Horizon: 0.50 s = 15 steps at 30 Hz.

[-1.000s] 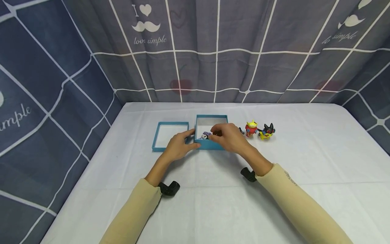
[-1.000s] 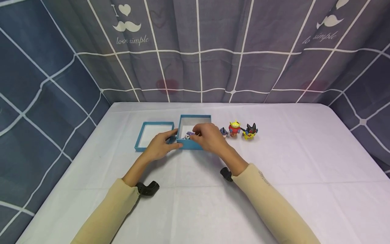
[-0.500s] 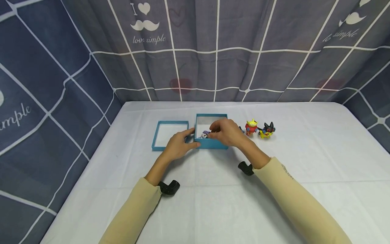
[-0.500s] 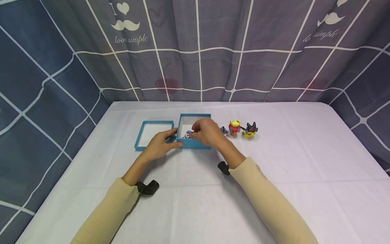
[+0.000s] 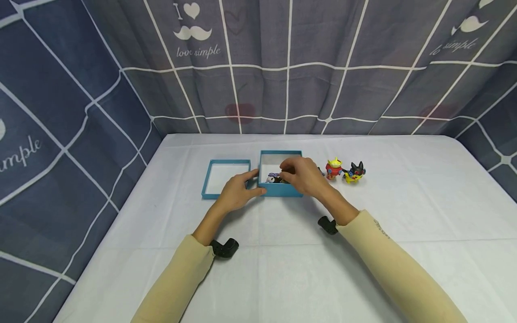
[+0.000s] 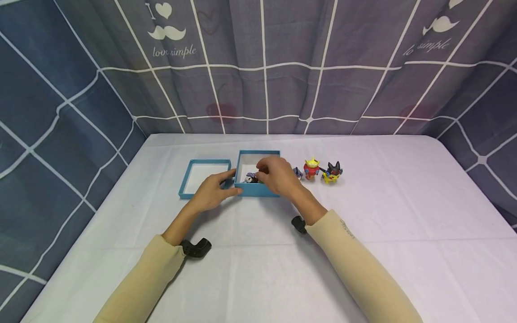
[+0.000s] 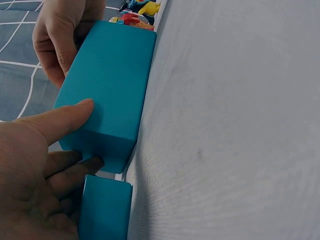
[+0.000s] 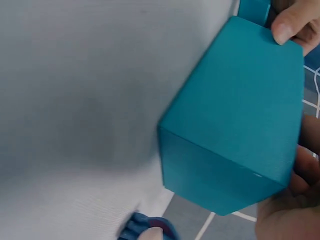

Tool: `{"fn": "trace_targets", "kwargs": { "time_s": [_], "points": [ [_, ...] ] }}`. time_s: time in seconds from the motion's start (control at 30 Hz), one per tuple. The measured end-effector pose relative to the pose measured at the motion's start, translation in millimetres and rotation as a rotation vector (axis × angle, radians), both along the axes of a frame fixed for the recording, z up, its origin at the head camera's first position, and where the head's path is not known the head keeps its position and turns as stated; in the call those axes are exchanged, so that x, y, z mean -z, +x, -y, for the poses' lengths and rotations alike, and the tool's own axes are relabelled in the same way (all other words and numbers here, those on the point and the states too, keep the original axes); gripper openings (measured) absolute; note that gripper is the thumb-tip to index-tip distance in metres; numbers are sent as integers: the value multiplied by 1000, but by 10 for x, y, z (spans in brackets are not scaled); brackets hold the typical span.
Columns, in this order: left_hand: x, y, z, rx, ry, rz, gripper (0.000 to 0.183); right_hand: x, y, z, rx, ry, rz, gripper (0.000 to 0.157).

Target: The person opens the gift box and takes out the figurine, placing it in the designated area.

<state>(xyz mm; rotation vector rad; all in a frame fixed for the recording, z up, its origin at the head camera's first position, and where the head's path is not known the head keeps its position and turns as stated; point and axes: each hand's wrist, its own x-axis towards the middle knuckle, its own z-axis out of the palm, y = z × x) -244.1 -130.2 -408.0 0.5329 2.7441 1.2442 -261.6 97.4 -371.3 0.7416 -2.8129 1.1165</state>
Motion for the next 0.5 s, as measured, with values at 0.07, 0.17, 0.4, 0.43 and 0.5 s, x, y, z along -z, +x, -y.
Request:
{"fn": "trace_targets", "kwargs": {
  "time_s": [0.07, 0.17, 0.4, 0.43, 0.5],
  "points": [
    [0, 0, 0, 1, -1, -1, 72, 28, 2, -5, 11, -19, -27, 22],
    [1, -2, 0, -4, 3, 4, 71, 57, -3, -12, 16, -38, -53, 21],
    [8, 0, 3, -3, 5, 0, 70, 64, -3, -31, -25, -26, -53, 26],
    [9, 1, 2, -3, 5, 1, 71, 66, -2, -39, -27, -26, -53, 27],
    [11, 3, 0, -5, 6, 5, 71, 68, 0, -58, -19, -41, -52, 30]
  ]
}}
